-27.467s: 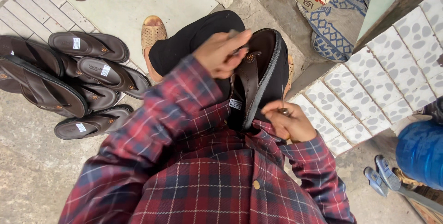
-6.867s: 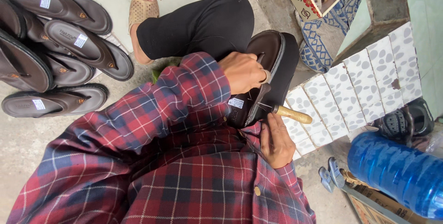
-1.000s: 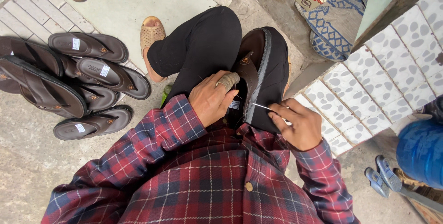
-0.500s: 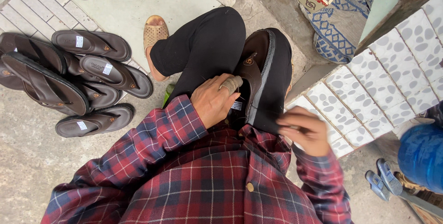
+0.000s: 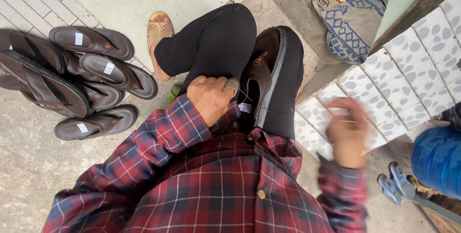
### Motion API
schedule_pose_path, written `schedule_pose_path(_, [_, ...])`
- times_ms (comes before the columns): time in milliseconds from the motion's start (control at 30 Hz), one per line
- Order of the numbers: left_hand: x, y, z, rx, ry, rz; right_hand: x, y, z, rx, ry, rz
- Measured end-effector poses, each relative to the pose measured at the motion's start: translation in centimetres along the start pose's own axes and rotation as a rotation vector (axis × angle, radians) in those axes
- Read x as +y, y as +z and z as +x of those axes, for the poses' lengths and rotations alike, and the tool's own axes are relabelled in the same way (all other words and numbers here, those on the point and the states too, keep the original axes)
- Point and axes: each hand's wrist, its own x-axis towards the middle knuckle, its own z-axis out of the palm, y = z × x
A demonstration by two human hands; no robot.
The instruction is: The person sits on a low stool and sews the sole of a brown sandal using a needle and thread. They repeatedly push the needle through the sandal's edge and pull the thread tight while holding the sandal steady with their other hand.
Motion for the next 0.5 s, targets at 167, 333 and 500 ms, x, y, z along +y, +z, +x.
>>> schedule_pose_path(167, [-1.1,-1.4,-0.5,-0.145,-0.151,-0.131,-14.5,1.1,0.4,-0.359,0.214,0.370])
schedule_pose_path(333, [-1.0,-3.2,-0.6,-0.308,-0.191,-0.210,-12.2,2.7,-0.4,-0.495,0.184,0.442])
schedule_pose_path(500, [0.0,-5.1,0.9,-0.471,-0.174,-0.252,-10.7,3.2,-0.2,-0.615,0.335,0.902])
